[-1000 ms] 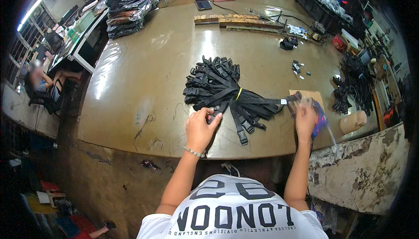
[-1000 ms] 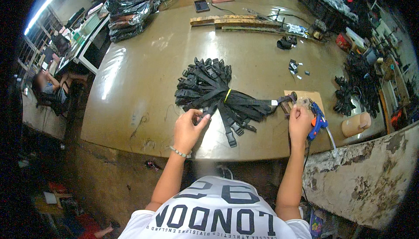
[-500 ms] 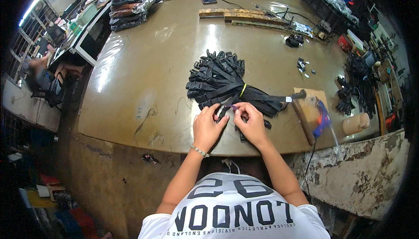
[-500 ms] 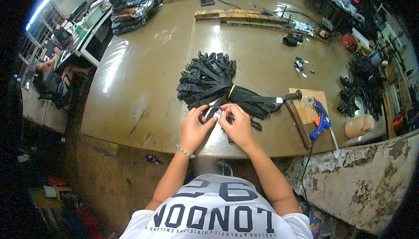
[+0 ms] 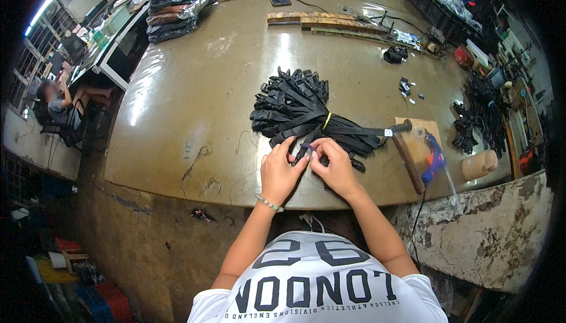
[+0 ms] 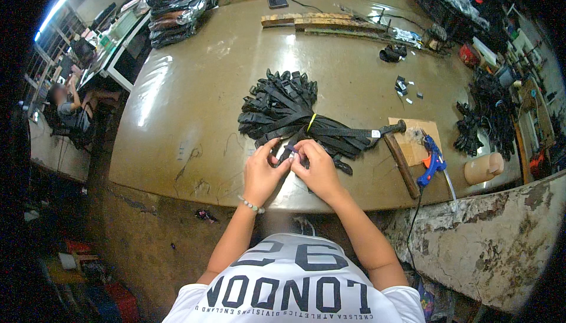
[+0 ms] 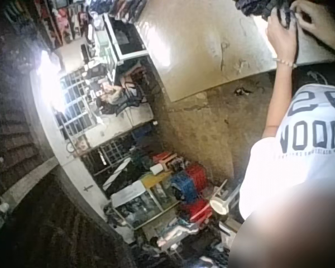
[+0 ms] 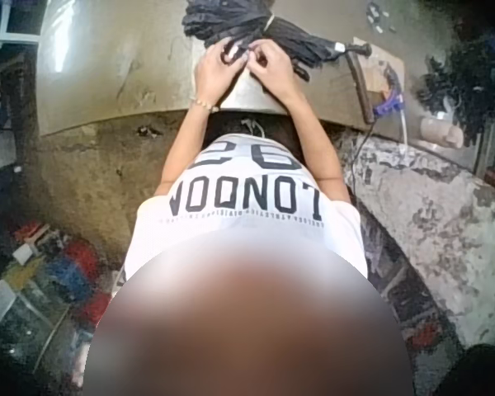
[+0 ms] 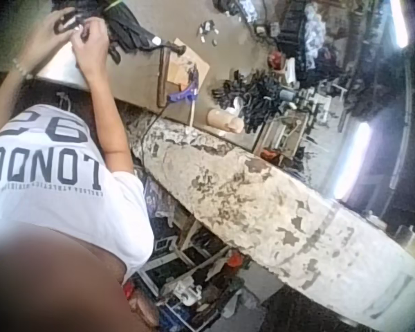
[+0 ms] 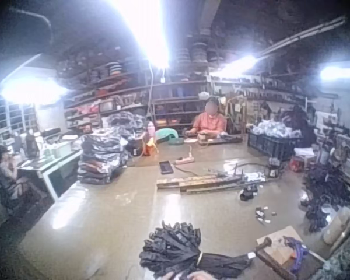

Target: The person repeatedly picks black webbing straps from a pile on a table and threads a small purple plastic piece through the strap loop, then places the assembled strap back on the table. The process is repeated for multiple straps throughout the clip.

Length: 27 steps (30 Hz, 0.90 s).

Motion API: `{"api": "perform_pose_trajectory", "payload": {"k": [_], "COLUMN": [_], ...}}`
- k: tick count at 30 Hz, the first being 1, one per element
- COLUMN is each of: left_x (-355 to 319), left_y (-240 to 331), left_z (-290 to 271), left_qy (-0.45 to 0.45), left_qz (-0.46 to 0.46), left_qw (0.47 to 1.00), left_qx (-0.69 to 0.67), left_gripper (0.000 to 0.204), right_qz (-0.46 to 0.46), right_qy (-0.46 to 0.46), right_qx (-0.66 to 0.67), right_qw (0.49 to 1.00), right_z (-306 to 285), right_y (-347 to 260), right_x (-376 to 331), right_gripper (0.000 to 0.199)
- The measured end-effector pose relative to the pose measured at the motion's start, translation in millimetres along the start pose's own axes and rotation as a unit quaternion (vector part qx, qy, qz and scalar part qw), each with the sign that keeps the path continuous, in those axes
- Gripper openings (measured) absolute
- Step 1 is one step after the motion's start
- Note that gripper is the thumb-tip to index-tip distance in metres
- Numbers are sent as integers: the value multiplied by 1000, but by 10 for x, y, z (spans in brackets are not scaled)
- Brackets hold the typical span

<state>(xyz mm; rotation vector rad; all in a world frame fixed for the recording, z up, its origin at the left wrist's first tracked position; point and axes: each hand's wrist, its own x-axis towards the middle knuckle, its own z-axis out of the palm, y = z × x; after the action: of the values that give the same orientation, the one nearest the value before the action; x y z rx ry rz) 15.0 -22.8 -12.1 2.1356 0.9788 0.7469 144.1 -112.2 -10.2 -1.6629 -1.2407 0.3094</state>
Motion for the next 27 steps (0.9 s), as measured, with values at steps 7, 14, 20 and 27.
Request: {"api": "perform_pose_trajectory", "payload": {"k": [7,14,20,27], "left_x": [56,380,336,247], "left_y": [-42,-110,-150,-149], "left_z": [-216,-203,-150,-36], "left_qy": [28,42,38,66], "left_qz": [-60,249,122,12], "left_qw": [991,955,991,992], "left_qx": [-112,154,-27,-107], "left_gripper": [33,24,13,15], "right_qz": [140,157,137,84], "right_qy": [57,58,-27,-21], "right_qx": [194,401,278,189], "right_qw": [969,901,950,978], "right_z": [-7,-53,36,89], "right_y": [26,1,-32,48], "right_x": [1,158,282,237], "right_gripper": [18,17,19,14]}}
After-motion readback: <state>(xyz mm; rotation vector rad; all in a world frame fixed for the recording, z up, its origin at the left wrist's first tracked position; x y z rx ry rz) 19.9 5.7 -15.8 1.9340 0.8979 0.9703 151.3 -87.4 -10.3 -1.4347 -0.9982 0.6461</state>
